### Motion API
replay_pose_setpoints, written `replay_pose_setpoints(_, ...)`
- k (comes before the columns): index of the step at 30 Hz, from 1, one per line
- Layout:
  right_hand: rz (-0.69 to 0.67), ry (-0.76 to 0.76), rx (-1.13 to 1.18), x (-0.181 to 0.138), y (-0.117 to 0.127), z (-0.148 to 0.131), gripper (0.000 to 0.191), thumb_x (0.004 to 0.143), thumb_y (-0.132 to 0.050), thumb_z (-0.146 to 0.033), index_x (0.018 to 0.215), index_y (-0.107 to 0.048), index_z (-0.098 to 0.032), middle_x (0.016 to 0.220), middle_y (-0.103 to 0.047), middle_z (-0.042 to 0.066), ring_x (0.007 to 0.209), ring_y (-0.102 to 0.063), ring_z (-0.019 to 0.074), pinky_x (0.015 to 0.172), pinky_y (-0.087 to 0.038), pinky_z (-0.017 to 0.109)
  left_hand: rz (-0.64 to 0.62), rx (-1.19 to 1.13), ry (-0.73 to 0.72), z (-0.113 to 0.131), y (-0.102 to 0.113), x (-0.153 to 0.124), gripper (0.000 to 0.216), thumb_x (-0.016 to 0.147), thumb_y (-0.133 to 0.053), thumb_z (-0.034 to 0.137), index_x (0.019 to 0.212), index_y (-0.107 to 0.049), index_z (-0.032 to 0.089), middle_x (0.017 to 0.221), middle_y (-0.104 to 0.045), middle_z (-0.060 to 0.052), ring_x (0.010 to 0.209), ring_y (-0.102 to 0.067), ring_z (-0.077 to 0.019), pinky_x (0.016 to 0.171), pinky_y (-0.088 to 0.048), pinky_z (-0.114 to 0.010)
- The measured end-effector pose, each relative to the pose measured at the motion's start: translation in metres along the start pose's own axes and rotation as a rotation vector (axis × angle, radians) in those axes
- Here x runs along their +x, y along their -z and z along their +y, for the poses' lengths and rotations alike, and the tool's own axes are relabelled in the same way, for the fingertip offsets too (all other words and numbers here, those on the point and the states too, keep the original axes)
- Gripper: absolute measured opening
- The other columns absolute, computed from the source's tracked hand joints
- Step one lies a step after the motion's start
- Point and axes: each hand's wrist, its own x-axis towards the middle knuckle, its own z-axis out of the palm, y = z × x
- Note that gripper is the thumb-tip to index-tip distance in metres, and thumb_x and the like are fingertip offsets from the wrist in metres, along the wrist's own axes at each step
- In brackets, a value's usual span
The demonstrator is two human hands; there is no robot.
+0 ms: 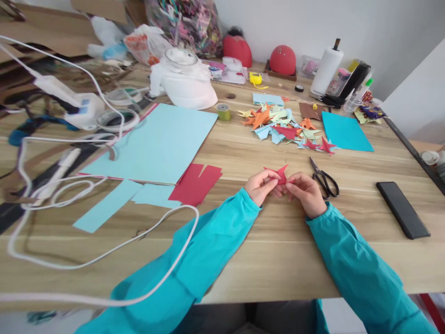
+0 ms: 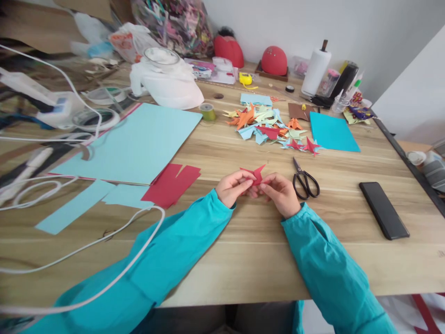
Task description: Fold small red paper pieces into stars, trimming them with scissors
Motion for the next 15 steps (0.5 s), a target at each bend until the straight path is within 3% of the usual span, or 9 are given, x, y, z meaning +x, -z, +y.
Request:
replay_pose_setpoints(7,-0.035,0.085,-0.137,-0.0021,-0.0024,0.0030,0.018,0.064,-0.070,-0.028,0.073,-0.058,-0.018,0.077,-0.060,0.003,0.070,-0.058,0.0145,0.057,-0.048,0.026,0.135,0.049,-0.018,0.0022,-0.0002,-0.0016,0.027,0.061,-0.067,0.031,0.077,-0.056,0.012,0.055,-0.061,0.001,0.049,-0.060,-0.0125,0.051,-0.051,-0.025)
replay_pose_setpoints(15,-0.011,0.070,-0.134,-0.0040,-0.0029,0.0027,0.018,0.068,-0.066,-0.030,0.080,-0.058,-0.019,0.078,-0.061,0.003,0.073,-0.059,0.0160,0.058,-0.048,0.027,0.093,0.031,-0.033,-0.0024,0.0006,0.0017,0.032,0.057,-0.069,0.034,0.076,-0.055,0.013,0.056,-0.062,-0.001,0.049,-0.061,-0.0141,0.052,-0.052,-0.028)
